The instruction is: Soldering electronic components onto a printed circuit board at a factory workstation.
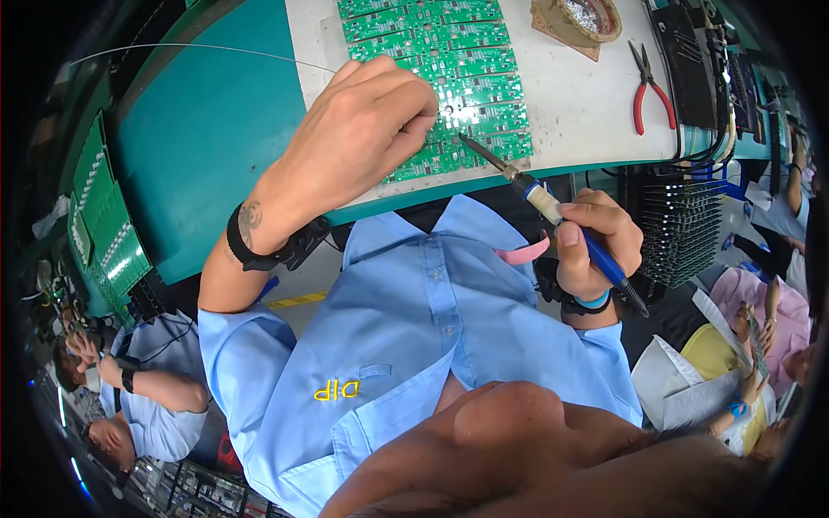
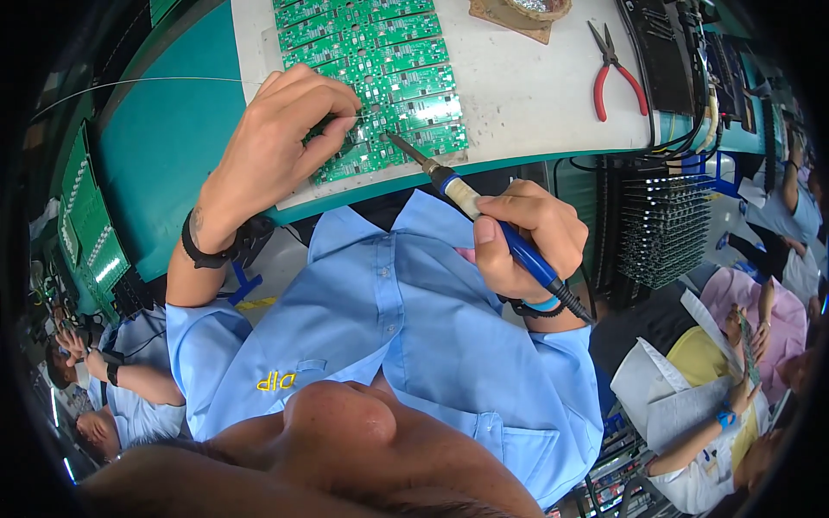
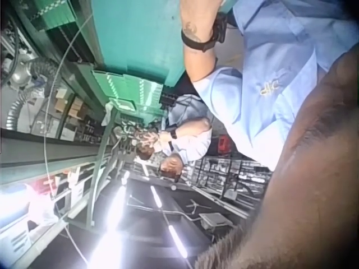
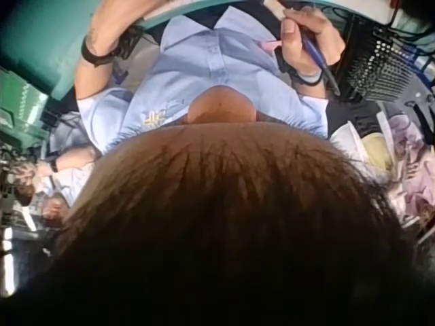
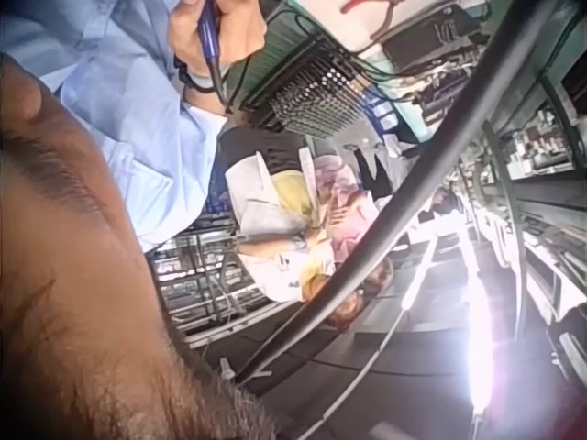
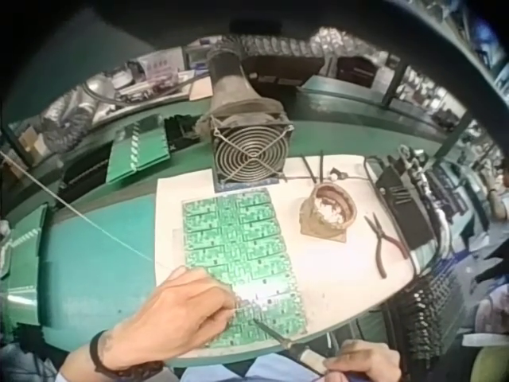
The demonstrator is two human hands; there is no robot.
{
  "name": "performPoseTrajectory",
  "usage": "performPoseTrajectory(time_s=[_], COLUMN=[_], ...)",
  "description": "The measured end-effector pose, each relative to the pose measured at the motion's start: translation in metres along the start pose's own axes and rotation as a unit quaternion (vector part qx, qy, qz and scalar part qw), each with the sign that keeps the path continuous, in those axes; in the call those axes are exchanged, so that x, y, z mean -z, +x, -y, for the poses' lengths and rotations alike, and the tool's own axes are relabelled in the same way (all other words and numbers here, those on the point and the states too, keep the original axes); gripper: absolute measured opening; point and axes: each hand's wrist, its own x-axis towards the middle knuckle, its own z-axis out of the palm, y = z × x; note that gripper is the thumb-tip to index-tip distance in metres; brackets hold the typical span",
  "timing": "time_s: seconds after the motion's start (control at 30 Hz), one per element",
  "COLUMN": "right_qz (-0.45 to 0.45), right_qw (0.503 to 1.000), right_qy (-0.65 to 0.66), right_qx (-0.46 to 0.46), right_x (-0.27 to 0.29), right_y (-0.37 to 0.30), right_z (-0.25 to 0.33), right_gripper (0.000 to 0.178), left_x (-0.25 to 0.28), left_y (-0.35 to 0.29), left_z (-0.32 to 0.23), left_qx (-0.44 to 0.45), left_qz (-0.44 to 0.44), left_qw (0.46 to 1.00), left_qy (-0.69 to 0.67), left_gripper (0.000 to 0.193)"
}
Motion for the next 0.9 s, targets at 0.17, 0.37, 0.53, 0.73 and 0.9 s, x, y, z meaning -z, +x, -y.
performPoseTrajectory(time_s=[0.17,0.37,0.53,0.73,0.9], right_qz=[0.003,0.002,0.003,0.004,0.013], right_qw=[1.000,1.000,1.000,1.000,1.000], right_qy=[0.001,0.002,-0.017,-0.016,-0.012], right_qx=[0.021,0.021,0.016,0.012,0.022], right_x=[0.000,0.005,0.001,-0.006,-0.008], right_y=[0.002,0.002,0.003,0.003,0.007], right_z=[0.000,0.000,0.005,0.004,0.001], right_gripper=[0.013,0.013,0.016,0.019,0.016], left_x=[0.001,0.002,0.001,0.003,0.002], left_y=[0.000,0.000,0.000,0.002,0.001], left_z=[0.000,-0.001,0.001,-0.004,-0.004], left_qx=[-0.005,-0.014,-0.020,0.000,0.010], left_qz=[0.011,0.012,0.013,0.037,0.045], left_qw=[1.000,0.999,0.999,0.999,0.999], left_qy=[-0.019,-0.034,-0.021,0.002,0.013], left_gripper=[0.012,0.013,0.014,0.014,0.015])
